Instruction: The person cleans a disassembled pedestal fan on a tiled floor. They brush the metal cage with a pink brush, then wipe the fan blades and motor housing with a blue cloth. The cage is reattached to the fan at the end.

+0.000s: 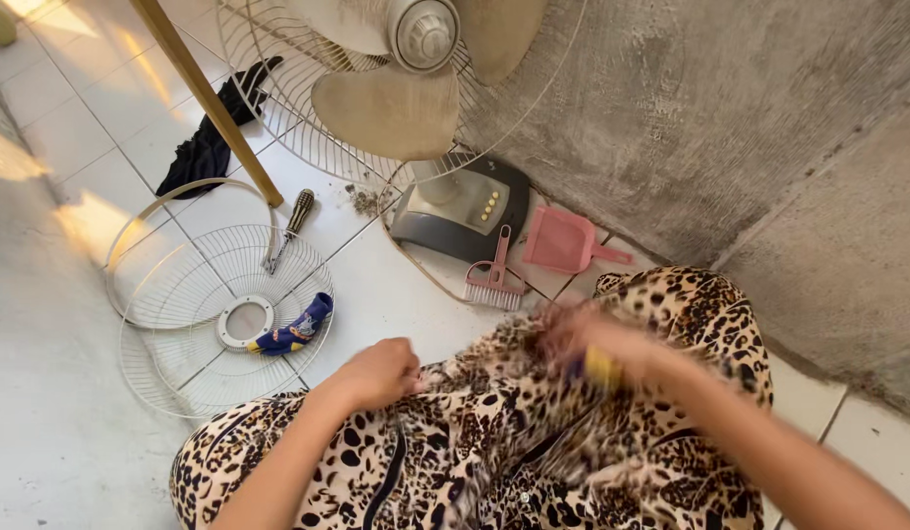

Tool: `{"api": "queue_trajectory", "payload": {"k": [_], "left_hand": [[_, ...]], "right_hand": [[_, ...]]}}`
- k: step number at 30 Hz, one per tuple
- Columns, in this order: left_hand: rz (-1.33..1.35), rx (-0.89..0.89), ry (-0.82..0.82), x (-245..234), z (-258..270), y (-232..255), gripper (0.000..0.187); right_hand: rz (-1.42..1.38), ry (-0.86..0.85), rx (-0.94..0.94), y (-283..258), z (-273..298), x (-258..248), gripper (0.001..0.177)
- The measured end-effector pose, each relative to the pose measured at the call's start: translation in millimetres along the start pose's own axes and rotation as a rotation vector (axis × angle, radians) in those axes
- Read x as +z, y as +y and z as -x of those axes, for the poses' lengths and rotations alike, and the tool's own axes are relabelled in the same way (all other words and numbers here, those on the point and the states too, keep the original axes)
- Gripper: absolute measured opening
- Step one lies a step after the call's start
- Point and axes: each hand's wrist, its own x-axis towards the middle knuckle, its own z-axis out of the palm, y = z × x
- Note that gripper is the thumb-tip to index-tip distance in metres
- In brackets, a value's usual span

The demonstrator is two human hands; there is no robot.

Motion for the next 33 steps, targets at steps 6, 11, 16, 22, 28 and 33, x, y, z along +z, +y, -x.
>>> {"api": "queue_trajectory", "payload": {"k": [6,11,16,22,28,33], "left_hand": [[-0.042,-0.258,-0.161,0.3,32.4,-14.0,0.026],[0.09,-0.075,-0.07,13.2,12.1,-9.5,0.029],[0.053,0.108,-0.134,36.1,38.0,-10.2,0.02],[0.176,-0.084,0.005,-25.8,5.5,1.2,0.017],[0.745,-0.162,0.761,-76.4,-5.0,41.4,0.019],[0.735,-0.269,0.951,-123.9,-40.4,31.7,0.029]], "right_hand": [[-0.344,0.607,-0.365,-35.3,-4.6,-78.4,0.063],[-0.045,-0.414,-0.524,-44.4,23.8,55.8,0.046],[0.061,0.358,-0.198,16.4,-77.1,-21.0,0.043],[-0.697,0.487,-0.248,27.7,-169.0,-133.8,0.019],[-1.253,0.055,-0.266,-65.5,-143.9,-99.9,0.047],[-0.752,0.556,-0.927,-162.9,-107.8,-21.3,0.034]]}}
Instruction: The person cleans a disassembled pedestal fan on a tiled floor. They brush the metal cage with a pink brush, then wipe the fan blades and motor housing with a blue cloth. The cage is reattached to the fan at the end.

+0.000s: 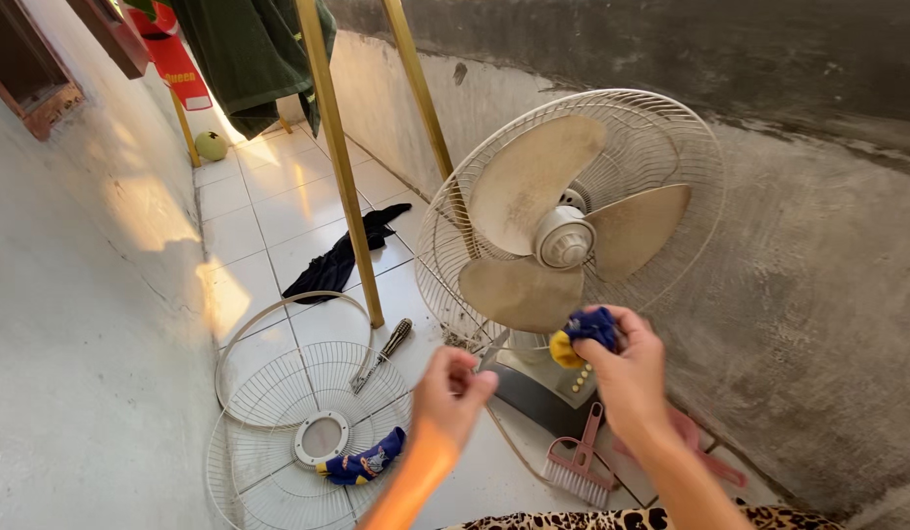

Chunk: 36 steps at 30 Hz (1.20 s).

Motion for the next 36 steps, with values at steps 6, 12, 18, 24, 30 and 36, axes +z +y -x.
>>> {"api": "queue_trajectory", "payload": {"k": [6,12,18,24,30,36], "left_hand": [[0.464,0.074,0.099,59.0,-32.5,12.4,0.068],[0.125,-0.086,0.346,70.6,-73.2,13.0,0.024],[0.361,0.15,0.287,75.3,-75.3,-1.5,0.016],[0.311,0.052,0.281,76.8,-82.4,-13.0,0.017],[0.457,0.012,0.232,87.6,-96.4,-16.9,0.023],[0.691,0.009,0.119,105.4,-91.5,-31.4,0.016]], "right_hand": [[0.497,0.297,-0.642,3.7,4.0,53.6,0.031],[0.695,0.358,-0.937,24.1,-25.5,67.3,0.03],[0.753,0.263,-0.92,51.3,-38.1,85.1,0.043],[0.695,-0.102,-0.879,81.9,-22.4,60.9,0.043],[0.72,-0.011,-0.867,63.9,-8.6,36.3,0.045],[0.784,0.054,-0.983,50.2,-42.2,59.9,0.053]]}}
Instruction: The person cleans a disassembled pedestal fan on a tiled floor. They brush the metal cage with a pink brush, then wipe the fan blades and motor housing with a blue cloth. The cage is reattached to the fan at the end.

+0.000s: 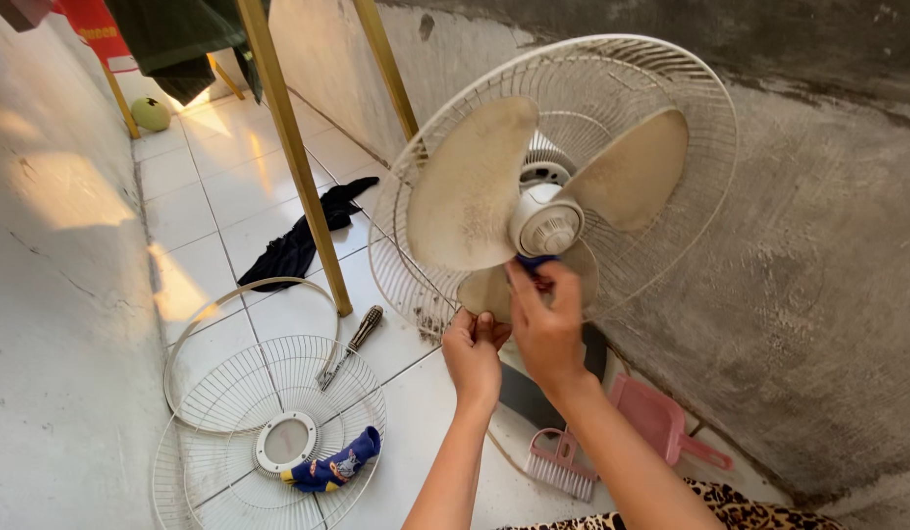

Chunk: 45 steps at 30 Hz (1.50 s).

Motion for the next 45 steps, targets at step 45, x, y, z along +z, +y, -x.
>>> {"api": "queue_trajectory", "payload": {"k": [45], "left_hand": [[-1.427,-0.427,-1.144,-13.2,203.0,6.1,0.058]], "right_hand": [[-0.474,-0.013,0.981,109.5,30.6,-278.7,0.02]]}}
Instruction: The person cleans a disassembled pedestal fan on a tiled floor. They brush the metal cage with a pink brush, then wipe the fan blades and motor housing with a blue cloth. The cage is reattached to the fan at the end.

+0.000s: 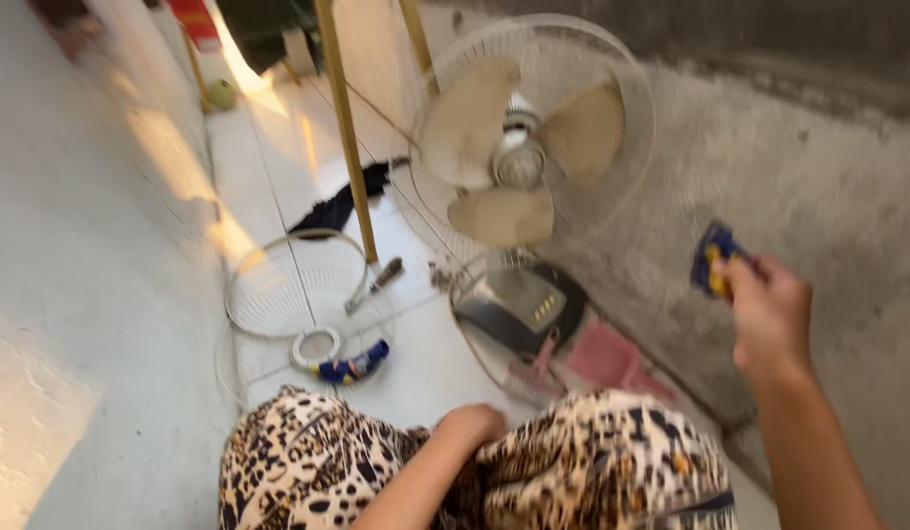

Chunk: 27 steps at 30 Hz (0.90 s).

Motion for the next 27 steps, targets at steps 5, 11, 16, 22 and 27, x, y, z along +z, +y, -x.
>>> {"api": "queue_trajectory", "payload": {"k": [5,11,16,22,27], "left_hand": [[0.595,-0.069,0.774,-62.4,-1.8,-47.4,0.04],[0.661,0.137,1.48,-159.5,-22.0,-52.1,0.035],[0.382,0.141,1.551,-204.8,-47.7,-71.3,0.038],[0.711,0.054,1.111,-214.5,-50.2,-73.1,0.029],[1.193,0.383,0.786,-219.7,-57.4,-69.4,0.028]], "right_hand": [[-0.109,-0.023,0.042,36.2,-4.1,46.8,0.016],[0.037,-0.121,0.114,36.3,29.6,134.7,0.014],[0.19,-0.095,-0.459,25.0,48.8,209.5,0.017],[0.259,-0.094,-0.79,19.8,27.9,276.0,0.035],[0.341,-0.008,-0.924,19.0,17.5,303.6,0.054]]}}
